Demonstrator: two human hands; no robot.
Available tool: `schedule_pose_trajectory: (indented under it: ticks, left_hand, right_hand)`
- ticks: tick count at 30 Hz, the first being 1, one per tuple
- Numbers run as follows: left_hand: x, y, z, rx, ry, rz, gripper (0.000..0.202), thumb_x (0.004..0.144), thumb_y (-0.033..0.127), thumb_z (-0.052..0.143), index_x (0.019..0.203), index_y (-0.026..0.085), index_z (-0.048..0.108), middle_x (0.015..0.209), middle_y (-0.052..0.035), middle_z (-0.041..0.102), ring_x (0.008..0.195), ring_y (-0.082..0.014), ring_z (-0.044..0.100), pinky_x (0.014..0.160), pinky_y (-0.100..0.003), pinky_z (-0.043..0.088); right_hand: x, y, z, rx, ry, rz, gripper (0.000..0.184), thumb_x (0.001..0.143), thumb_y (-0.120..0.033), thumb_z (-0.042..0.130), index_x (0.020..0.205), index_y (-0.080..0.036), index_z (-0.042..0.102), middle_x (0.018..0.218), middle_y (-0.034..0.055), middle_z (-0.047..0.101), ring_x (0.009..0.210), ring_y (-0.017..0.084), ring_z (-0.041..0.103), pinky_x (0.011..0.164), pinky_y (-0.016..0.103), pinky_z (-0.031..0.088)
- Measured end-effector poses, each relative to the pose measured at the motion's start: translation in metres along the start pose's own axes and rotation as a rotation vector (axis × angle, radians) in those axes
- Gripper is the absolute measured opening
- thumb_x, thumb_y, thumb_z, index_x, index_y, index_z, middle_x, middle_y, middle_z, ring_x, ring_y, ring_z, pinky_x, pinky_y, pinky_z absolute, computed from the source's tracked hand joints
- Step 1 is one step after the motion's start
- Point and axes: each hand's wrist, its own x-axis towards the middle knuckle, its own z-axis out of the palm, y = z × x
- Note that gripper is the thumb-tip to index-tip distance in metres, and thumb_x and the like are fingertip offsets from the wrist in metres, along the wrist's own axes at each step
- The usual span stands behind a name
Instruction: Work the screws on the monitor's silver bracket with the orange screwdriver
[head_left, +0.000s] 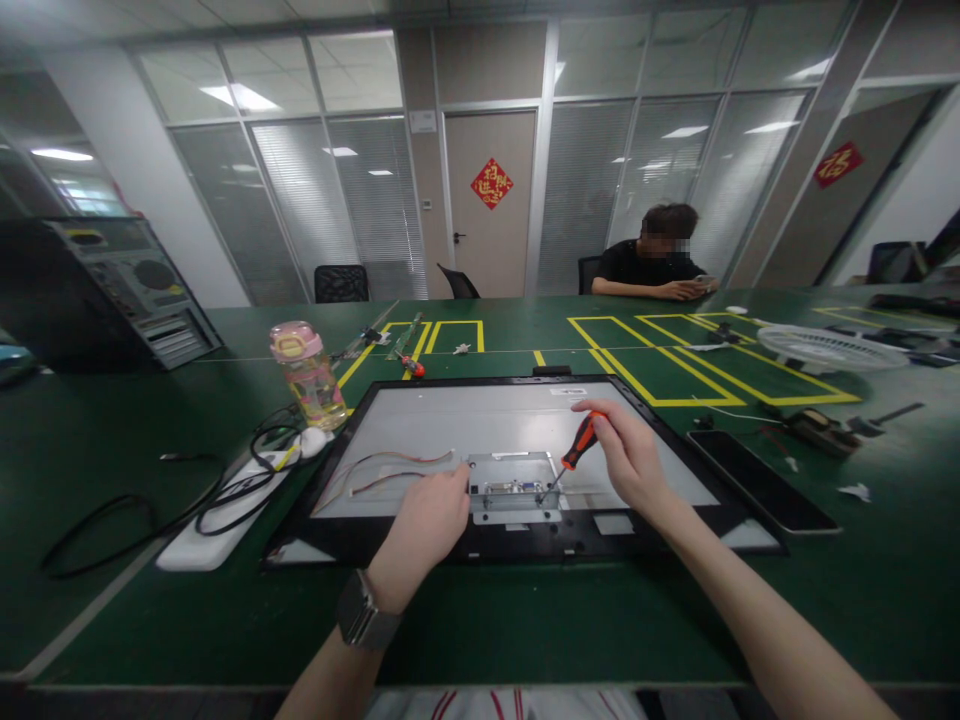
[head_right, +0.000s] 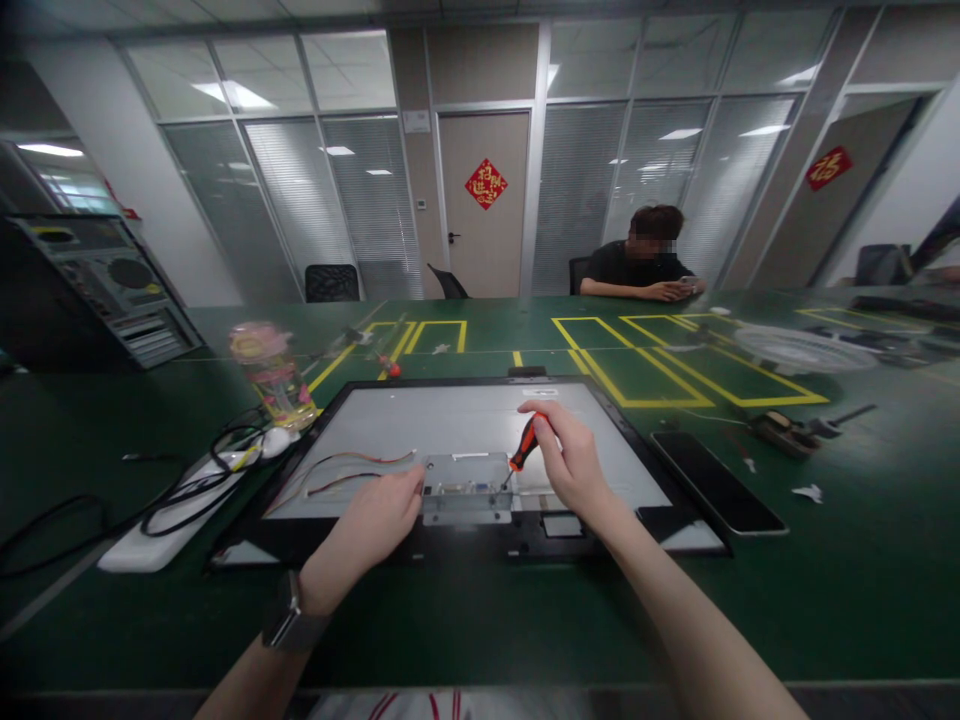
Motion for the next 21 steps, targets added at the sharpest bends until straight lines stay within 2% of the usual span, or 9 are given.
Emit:
schedule_pose_trajectory:
  ticks: [5,10,13,17,21]
  left_hand:
    - [0.0001,-0.0005,0.0011,0.002,0.005,0.009,0.024,0.092,0.016,0.036,0.104,0.017,0.058,0.09,-0.0109,0.071,0.085,-0.0275,0.07,0.072,-0.037,0.053]
    - [-0.0001,0.0001,-0.0005,-0.006,-0.003,0.001,0.025,0.093,0.016,0.036,0.106,0.017,0.057,0.091,-0.0106,0.071,0.086,-0.0267,0.07,0.073,-0.036,0.052]
    - [-0.0004,0.0011,-0.0022,-0.014,-0.019,-0.004,0.025,0.094,0.016,0.036,0.107,0.017,0.057,0.09,-0.0105,0.071,0.086,-0.026,0.07,0.074,-0.035,0.052]
    - [-0.0012,0.0022,-0.0039,-0.01,-0.037,-0.018,0.025,0.094,0.016,0.036,0.108,0.016,0.057,0.092,-0.0114,0.07,0.089,-0.0258,0.069,0.075,-0.034,0.051]
    - [-0.0014,0.0021,-0.0041,-0.012,-0.034,-0.009,0.026,0.094,0.016,0.035,0.108,0.017,0.056,0.092,-0.0113,0.07,0.087,-0.0265,0.069,0.074,-0.036,0.052]
  right_hand:
    - [0.0002,-0.0027,-0.0011,-0.044,-0.01,-0.023,0.013,0.092,-0.028,0.052,0.093,-0.021,0.063,0.07,0.0013,0.064,0.055,0.015,0.053,0.056,0.028,0.043]
    - [-0.0033,-0.0013,0.0036,0.033,-0.018,-0.02,0.018,0.097,-0.026,0.041,0.105,-0.021,0.056,0.069,0.0007,0.062,0.06,0.016,0.058,0.058,0.027,0.045]
    - [-0.0027,-0.0026,0.0034,0.011,0.006,-0.04,0.017,0.096,-0.028,0.042,0.098,-0.021,0.057,0.068,0.0008,0.061,0.059,0.016,0.055,0.057,0.028,0.044]
    - [0.0003,-0.0075,0.0008,-0.023,0.028,-0.057,0.009,0.089,-0.029,0.056,0.087,-0.022,0.062,0.066,0.0004,0.059,0.056,0.016,0.049,0.056,0.029,0.041]
    - [-0.0002,-0.0066,0.0015,0.049,0.012,-0.008,0.016,0.094,-0.027,0.048,0.092,-0.021,0.063,0.068,0.0015,0.06,0.059,0.017,0.054,0.058,0.03,0.043]
